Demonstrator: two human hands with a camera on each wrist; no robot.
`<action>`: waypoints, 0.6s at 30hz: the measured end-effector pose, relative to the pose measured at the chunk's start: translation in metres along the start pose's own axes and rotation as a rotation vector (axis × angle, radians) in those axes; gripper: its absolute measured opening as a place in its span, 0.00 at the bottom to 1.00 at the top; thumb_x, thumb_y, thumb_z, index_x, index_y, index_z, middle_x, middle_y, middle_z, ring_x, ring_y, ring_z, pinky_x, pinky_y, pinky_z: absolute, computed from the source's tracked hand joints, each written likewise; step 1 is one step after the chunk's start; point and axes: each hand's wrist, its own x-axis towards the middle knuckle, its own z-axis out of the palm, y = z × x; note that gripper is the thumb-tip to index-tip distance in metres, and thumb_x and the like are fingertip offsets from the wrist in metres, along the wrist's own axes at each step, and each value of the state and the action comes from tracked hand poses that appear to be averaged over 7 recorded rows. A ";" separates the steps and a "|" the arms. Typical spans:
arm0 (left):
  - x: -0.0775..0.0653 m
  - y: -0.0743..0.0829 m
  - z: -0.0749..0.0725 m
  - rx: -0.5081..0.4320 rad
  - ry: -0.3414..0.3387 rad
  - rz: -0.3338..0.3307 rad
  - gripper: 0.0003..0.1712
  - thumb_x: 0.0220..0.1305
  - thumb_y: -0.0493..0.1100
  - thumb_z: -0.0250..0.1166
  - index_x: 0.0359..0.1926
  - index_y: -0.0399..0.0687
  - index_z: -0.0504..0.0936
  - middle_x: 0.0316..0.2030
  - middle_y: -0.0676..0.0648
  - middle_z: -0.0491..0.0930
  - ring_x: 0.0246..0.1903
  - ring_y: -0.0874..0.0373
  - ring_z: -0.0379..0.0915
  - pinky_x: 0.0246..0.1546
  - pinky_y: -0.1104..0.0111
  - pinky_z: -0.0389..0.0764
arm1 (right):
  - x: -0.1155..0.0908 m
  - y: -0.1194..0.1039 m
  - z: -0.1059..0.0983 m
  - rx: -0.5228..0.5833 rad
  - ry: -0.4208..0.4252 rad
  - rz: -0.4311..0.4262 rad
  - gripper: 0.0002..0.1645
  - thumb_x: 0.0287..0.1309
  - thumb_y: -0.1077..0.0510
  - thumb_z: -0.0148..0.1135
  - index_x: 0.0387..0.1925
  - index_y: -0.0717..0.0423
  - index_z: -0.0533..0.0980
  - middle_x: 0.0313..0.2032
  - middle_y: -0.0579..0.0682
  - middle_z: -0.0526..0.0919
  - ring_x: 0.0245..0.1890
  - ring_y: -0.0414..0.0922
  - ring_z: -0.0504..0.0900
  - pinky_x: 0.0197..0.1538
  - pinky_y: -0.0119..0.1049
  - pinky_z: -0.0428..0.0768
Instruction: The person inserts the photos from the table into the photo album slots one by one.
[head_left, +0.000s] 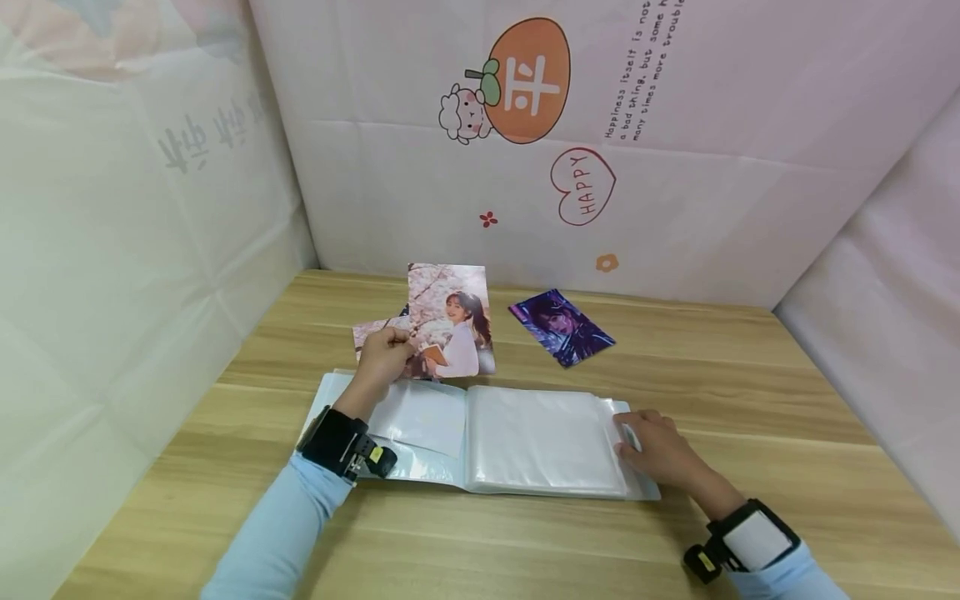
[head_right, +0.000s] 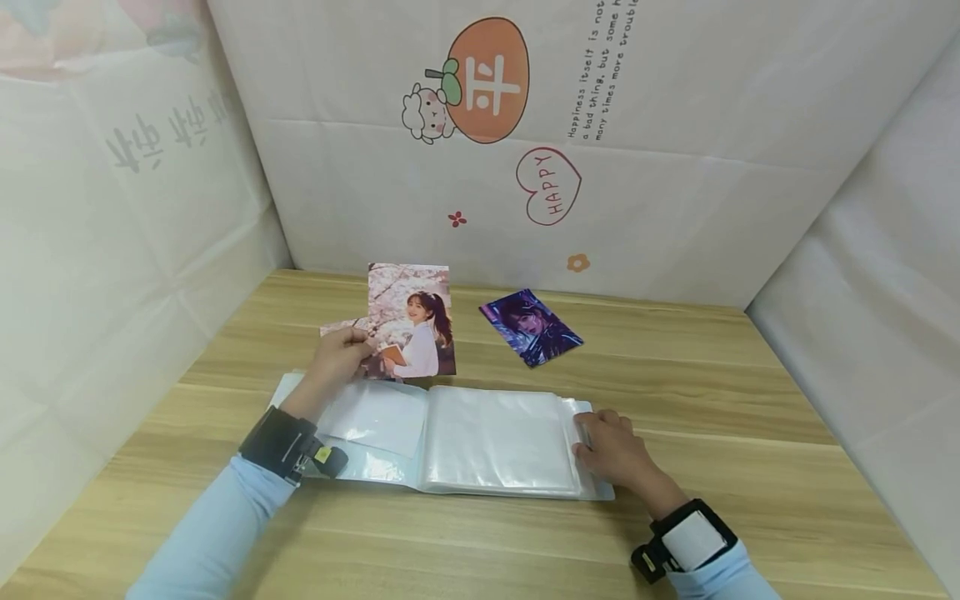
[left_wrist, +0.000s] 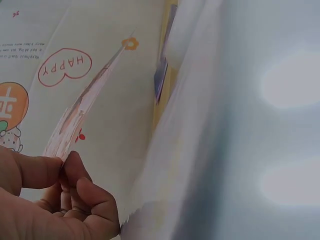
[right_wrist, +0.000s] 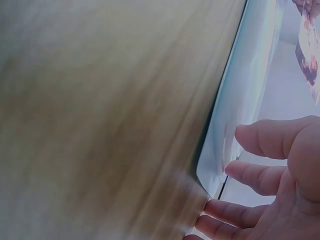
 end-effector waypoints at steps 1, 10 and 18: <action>-0.002 0.000 0.001 0.000 -0.008 0.001 0.10 0.64 0.34 0.57 0.45 0.34 0.75 0.37 0.42 0.73 0.27 0.59 0.67 0.25 0.71 0.71 | 0.000 0.000 0.000 0.001 0.001 -0.001 0.25 0.56 0.61 0.60 0.55 0.67 0.70 0.52 0.74 0.67 0.50 0.68 0.66 0.45 0.62 0.68; -0.025 0.002 0.008 -0.062 -0.105 -0.005 0.09 0.65 0.34 0.57 0.44 0.33 0.74 0.34 0.43 0.75 0.27 0.59 0.69 0.27 0.68 0.72 | 0.003 -0.001 0.002 0.057 0.118 -0.056 0.24 0.52 0.64 0.63 0.52 0.68 0.72 0.48 0.71 0.71 0.50 0.66 0.67 0.50 0.59 0.63; -0.044 0.003 0.015 -0.035 -0.178 0.012 0.07 0.65 0.33 0.56 0.43 0.35 0.74 0.33 0.42 0.77 0.29 0.55 0.71 0.28 0.66 0.72 | 0.010 -0.021 -0.002 0.321 0.137 -0.031 0.21 0.59 0.61 0.59 0.53 0.67 0.71 0.51 0.67 0.73 0.53 0.63 0.68 0.51 0.58 0.67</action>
